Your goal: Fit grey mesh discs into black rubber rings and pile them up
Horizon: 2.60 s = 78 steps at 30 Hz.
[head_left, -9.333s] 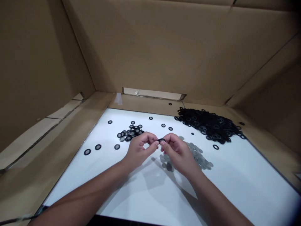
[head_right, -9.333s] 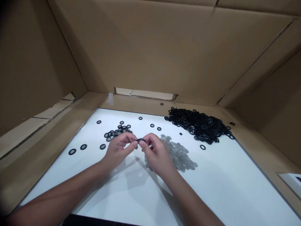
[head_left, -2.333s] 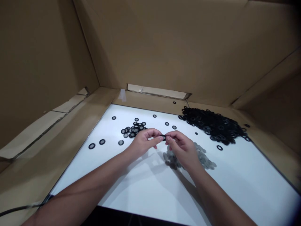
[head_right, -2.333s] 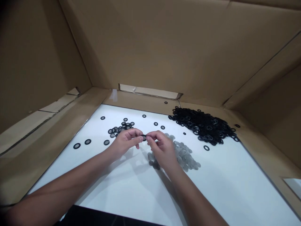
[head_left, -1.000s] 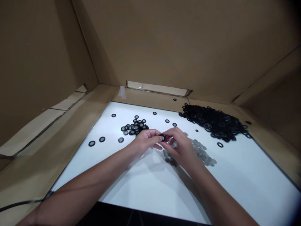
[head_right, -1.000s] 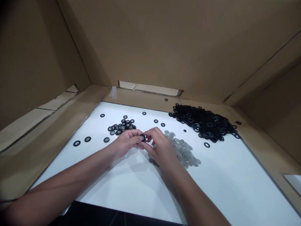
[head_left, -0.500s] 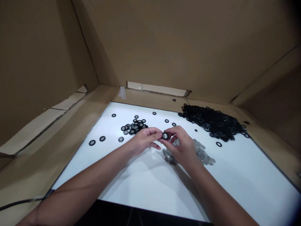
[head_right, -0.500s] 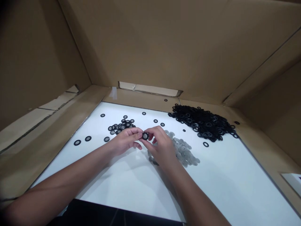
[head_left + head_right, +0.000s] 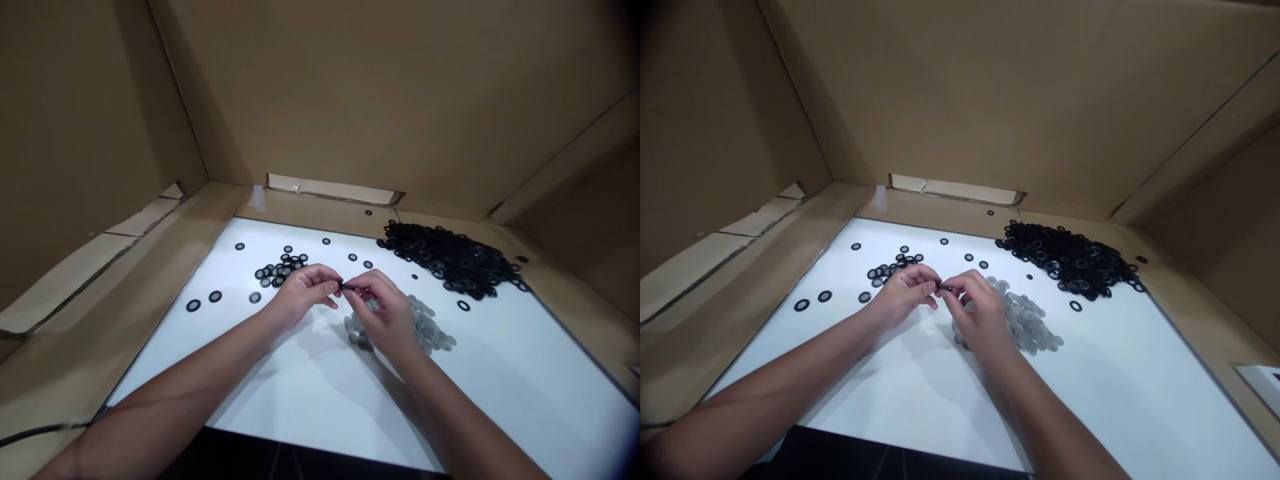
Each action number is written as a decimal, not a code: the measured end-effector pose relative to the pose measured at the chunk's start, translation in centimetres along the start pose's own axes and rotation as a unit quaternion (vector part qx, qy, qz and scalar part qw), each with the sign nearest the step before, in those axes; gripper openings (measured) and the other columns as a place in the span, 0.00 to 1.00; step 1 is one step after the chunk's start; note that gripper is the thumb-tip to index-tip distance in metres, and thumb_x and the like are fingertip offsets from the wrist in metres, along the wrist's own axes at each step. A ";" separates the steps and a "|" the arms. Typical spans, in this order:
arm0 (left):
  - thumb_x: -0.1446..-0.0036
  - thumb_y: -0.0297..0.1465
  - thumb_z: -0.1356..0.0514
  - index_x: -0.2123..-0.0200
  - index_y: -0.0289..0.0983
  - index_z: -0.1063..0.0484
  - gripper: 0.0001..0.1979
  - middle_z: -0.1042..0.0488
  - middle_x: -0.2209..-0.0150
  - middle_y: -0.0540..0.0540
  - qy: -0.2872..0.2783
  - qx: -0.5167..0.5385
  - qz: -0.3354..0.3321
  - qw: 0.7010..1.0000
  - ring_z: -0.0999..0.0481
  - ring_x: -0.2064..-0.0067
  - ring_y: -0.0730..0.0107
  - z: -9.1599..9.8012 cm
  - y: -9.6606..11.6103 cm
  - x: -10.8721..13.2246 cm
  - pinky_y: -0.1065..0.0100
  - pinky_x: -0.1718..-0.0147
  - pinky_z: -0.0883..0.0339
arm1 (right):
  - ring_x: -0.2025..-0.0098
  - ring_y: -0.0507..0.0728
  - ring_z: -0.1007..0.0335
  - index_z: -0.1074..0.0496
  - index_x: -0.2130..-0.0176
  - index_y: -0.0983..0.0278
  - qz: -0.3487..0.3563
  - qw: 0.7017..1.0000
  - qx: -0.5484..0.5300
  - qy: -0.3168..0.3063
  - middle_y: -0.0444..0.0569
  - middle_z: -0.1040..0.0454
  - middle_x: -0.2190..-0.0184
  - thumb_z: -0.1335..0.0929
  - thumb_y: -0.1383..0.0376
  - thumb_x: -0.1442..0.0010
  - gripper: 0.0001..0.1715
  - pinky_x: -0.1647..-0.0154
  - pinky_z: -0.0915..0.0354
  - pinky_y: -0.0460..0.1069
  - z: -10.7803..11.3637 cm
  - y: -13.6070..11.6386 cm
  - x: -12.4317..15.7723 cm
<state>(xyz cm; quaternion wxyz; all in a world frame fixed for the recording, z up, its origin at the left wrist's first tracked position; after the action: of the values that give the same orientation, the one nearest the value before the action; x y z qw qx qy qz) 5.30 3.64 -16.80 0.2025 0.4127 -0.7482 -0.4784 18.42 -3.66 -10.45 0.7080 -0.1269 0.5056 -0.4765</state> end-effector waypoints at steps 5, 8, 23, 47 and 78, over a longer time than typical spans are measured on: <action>0.47 0.36 0.28 0.63 0.36 0.21 0.12 0.23 0.69 0.49 0.003 -0.010 -0.018 1.000 0.22 0.66 0.72 0.2 0.0 0.0 0.69 0.67 0.23 | 0.67 0.54 0.30 0.25 0.61 0.59 0.021 1.000 -0.009 -0.009 0.45 0.27 0.67 0.29 0.72 0.37 0.07 0.71 0.35 0.49 0.1 0.1 0.0; 0.46 0.36 0.29 0.63 0.36 0.22 0.11 0.24 0.68 0.49 -0.003 -0.022 -0.024 0.999 0.23 0.67 0.72 0.1 0.1 0.0 0.70 0.68 0.23 | 0.67 0.54 0.31 0.25 0.63 0.59 0.015 1.000 -0.011 -0.016 0.45 0.27 0.68 0.29 0.72 0.38 0.07 0.71 0.35 0.49 0.0 0.3 0.0; 0.41 0.31 0.34 0.61 0.36 0.26 0.07 0.28 0.62 0.47 -0.033 -0.137 -0.073 0.987 0.24 0.61 0.69 -1.4 2.2 0.9 0.66 0.66 0.22 | 0.74 0.52 0.28 0.25 0.68 0.62 -0.244 0.944 -0.221 0.013 0.44 0.23 0.72 0.25 0.58 0.43 0.11 0.74 0.31 0.46 -0.7 3.4 0.4; 0.44 0.36 0.32 0.65 0.34 0.25 0.11 0.28 0.67 0.48 0.005 -0.146 -0.011 0.989 0.27 0.66 0.72 -1.2 2.0 0.7 0.69 0.69 0.28 | 0.70 0.53 0.29 0.26 0.67 0.62 -0.317 0.876 -0.362 -0.042 0.44 0.26 0.73 0.24 0.54 0.43 0.15 0.73 0.33 0.46 -2.1 4.6 0.7; 0.47 0.38 0.32 0.66 0.36 0.25 0.12 0.28 0.69 0.50 0.029 -0.143 0.034 0.989 0.30 0.69 0.73 -0.7 1.4 0.7 0.70 0.69 0.35 | 0.72 0.52 0.29 0.29 0.65 0.62 -0.263 0.940 -0.216 -0.040 0.44 0.26 0.73 0.29 0.55 0.37 0.14 0.72 0.32 0.47 -1.7 4.3 0.8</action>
<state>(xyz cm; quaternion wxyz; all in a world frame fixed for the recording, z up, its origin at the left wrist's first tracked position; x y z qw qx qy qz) 4.74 2.97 -15.30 0.2970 0.3680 -0.6794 -0.5611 19.38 -1.55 -14.56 0.5326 -0.4235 0.5165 -0.5198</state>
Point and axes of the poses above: each hand's wrist, its own x-axis away from the middle knuckle, its own z-axis out of the back of the hand, y = z × x, the point moved 6 cm from there along -x, towards the middle knuckle
